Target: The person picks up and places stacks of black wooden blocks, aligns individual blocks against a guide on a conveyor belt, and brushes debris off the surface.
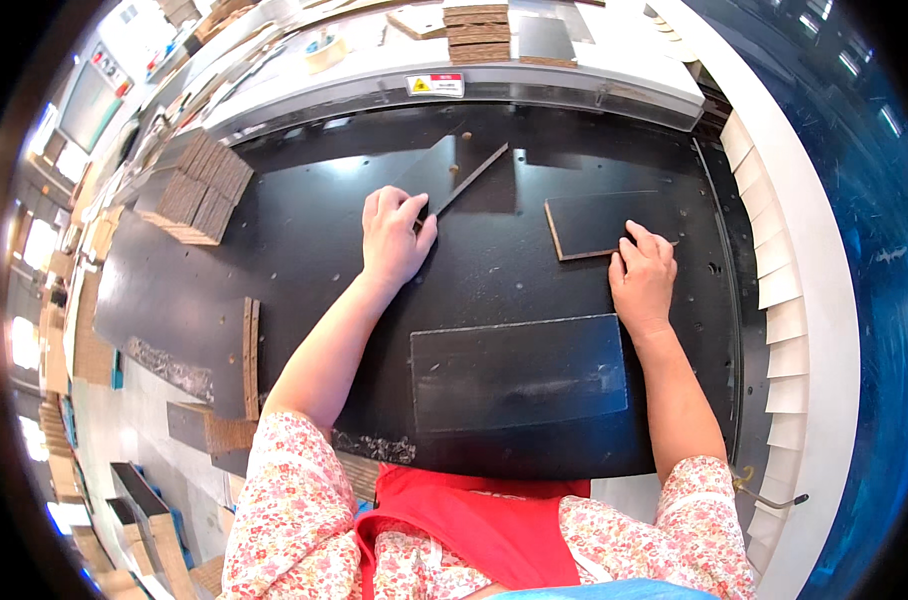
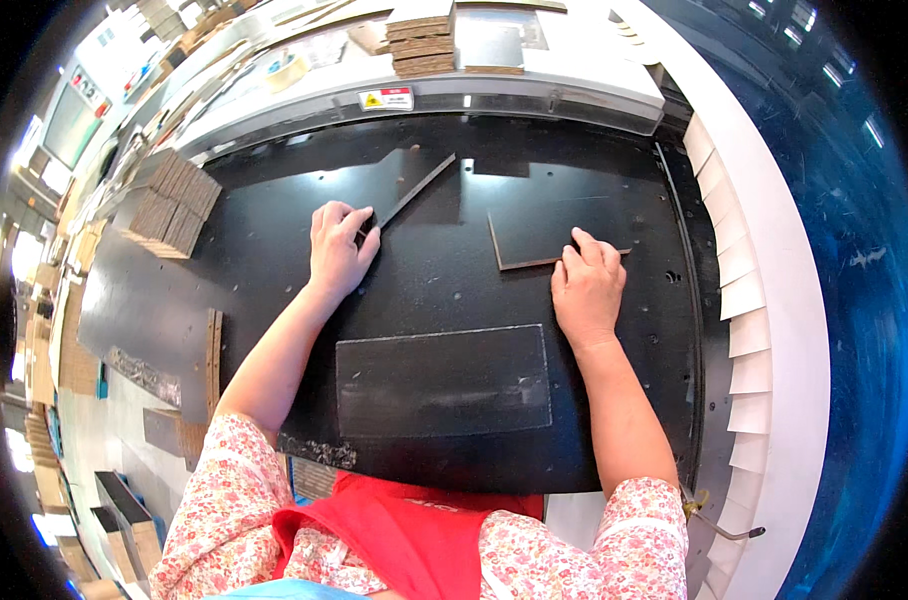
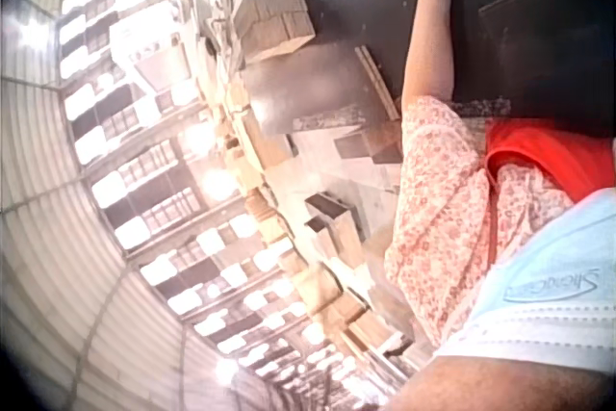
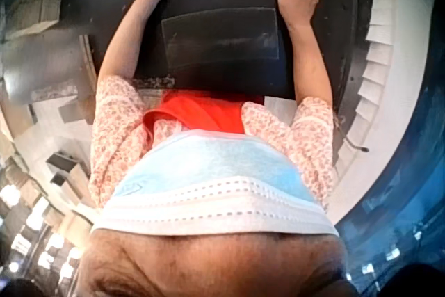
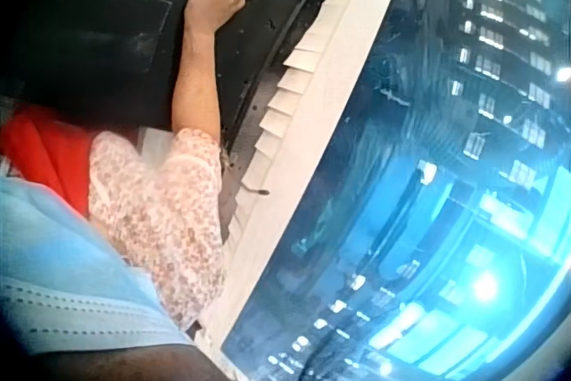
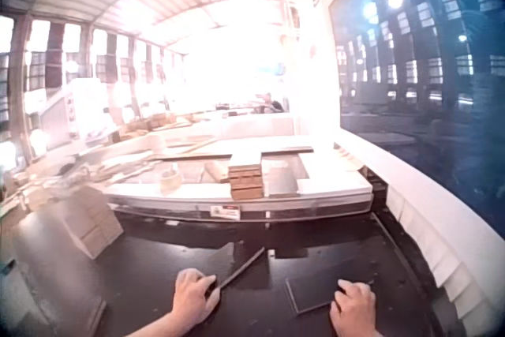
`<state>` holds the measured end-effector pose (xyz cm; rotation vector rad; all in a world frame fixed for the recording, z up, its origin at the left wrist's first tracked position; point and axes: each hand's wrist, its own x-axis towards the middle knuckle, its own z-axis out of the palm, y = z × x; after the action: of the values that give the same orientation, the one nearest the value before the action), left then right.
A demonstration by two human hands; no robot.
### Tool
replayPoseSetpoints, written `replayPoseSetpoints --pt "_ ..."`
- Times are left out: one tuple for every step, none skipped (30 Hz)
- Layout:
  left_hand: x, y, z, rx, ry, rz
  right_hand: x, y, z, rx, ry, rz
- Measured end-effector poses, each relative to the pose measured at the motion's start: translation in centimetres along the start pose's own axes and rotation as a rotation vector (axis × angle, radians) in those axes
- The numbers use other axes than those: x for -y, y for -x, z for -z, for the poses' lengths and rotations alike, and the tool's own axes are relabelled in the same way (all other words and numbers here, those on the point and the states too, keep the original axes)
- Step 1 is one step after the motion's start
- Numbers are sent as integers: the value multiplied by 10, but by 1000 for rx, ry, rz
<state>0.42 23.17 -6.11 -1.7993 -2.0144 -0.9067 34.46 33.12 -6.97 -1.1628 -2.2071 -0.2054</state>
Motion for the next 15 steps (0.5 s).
replayPoseSetpoints --pt "2 10 6 -30 -25 -10 1 0 2 -5 50 3" --pt "4 19 11 -58 -49 -22 1 1 3 6 67 6" --pt "7 28 16 -86 -72 -36 0 2 3 17 86 7" --pt "7 35 23 -8 -26 45 0 4 3 27 110 6" --pt "7 40 29 18 7 66 0 4 2 13 93 19" --pt "8 43 34 46 42 83 0 5 0 -2 77 29" --pt "5 44 37 79 90 96 -5 5 1 -13 75 32" --pt "4 47 42 105 82 114 -4 4 3 -4 79 34" --pt "3 49 46 113 62 116 -8 5 -3 -23 77 26" --pt "6 53 50 112 52 138 -7 3 -6 -16 64 11" --pt "9 55 53 115 38 158 -6 1 -8 -8 48 -6" --pt "10 55 52 115 19 188 -11 -2 -12 -9 48 -5" --pt "12 56 52 117 -5 222 -14 -6 -17 -7 42 -1" --pt "11 55 52 133 -38 262 -17 -12 -20 2 68 -10" --pt "9 54 50 128 -59 270 -22 -18 -22 12 78 -34"
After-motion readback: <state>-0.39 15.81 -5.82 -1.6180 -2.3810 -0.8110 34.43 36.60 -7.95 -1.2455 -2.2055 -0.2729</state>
